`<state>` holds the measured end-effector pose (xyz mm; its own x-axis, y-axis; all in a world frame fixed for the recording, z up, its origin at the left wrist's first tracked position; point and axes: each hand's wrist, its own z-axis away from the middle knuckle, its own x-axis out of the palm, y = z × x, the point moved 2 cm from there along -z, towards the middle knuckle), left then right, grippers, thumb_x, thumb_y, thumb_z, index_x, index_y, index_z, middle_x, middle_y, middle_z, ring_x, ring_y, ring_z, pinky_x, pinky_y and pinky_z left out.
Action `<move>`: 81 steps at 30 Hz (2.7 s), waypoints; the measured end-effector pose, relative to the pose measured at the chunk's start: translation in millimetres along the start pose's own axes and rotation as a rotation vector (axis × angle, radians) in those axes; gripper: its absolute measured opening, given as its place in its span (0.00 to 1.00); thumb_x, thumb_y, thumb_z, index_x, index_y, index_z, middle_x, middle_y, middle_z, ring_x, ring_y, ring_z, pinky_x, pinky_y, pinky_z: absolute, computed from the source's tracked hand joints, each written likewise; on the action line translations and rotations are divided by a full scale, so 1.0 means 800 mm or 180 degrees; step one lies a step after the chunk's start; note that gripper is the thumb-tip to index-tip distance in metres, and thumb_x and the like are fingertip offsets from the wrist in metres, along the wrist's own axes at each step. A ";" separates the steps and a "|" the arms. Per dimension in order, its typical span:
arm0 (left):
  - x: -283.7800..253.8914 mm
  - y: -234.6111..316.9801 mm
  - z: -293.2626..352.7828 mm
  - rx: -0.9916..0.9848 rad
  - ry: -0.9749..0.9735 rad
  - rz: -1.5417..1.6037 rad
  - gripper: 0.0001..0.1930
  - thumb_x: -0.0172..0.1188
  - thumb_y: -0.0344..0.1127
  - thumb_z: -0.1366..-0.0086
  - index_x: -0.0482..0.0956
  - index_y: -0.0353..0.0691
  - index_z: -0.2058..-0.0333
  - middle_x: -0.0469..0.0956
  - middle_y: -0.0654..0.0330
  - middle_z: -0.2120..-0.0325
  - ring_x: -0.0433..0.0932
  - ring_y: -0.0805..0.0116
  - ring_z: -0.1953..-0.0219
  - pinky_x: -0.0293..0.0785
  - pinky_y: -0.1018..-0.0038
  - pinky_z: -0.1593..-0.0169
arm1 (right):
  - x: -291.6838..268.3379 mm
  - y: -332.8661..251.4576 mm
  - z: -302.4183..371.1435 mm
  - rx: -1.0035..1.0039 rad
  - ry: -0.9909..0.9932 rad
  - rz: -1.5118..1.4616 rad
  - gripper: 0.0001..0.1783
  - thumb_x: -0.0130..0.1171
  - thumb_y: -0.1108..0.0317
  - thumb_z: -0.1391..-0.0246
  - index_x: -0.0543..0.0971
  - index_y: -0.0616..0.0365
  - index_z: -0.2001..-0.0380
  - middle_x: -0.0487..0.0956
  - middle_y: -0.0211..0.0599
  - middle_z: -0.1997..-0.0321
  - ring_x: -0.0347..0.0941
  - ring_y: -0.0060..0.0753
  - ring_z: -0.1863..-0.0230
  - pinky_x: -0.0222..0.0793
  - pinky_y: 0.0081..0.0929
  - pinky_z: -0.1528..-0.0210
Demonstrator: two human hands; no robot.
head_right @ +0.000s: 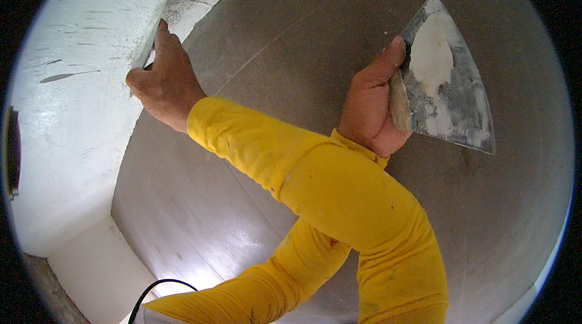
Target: The person kneels and sits on the floor, using a small trowel to apply filler along the base of a wall and a corner. They repeatedly transfer filler from a larger trowel to the small trowel and smooth the material into the wall joint.
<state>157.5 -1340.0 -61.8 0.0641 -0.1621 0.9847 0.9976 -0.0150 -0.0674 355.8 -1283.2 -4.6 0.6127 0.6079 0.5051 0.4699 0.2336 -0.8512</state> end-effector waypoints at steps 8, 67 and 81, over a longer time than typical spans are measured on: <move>-0.005 -0.007 -0.004 -0.0053 0.0243 -0.0165 0.22 0.50 0.48 0.30 0.72 0.36 0.48 0.78 0.53 0.52 0.78 0.58 0.51 0.71 0.60 0.43 | -0.042 0.007 -0.001 0.0302 0.0336 0.0476 0.44 0.52 0.75 0.54 0.46 0.75 0.36 0.64 0.64 0.47 0.72 0.51 0.48 0.74 0.35 0.46; -0.008 -0.010 -0.012 -0.0235 0.0033 -0.0321 0.21 0.51 0.46 0.31 0.73 0.40 0.47 0.77 0.54 0.50 0.75 0.56 0.47 0.67 0.53 0.40 | -0.169 -0.047 -0.059 -0.0400 0.2166 0.0231 0.13 0.43 0.74 0.48 0.73 0.72 0.65 0.76 0.56 0.66 0.73 0.40 0.66 0.68 0.41 0.56; -0.010 -0.009 -0.017 -0.0320 -0.0073 -0.0154 0.23 0.52 0.50 0.32 0.74 0.39 0.48 0.78 0.55 0.51 0.77 0.59 0.49 0.69 0.59 0.41 | -0.170 -0.044 -0.074 0.0296 0.2194 -0.0744 0.18 0.48 0.66 0.41 0.74 0.70 0.55 0.78 0.54 0.59 0.81 0.41 0.68 0.80 0.22 0.67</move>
<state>149.7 -1351.9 -71.5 0.0176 -0.1361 0.9905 0.9920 -0.1213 -0.0343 293.3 -1419.0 -35.1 0.7780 -0.0740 0.6239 0.6002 0.3809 -0.7033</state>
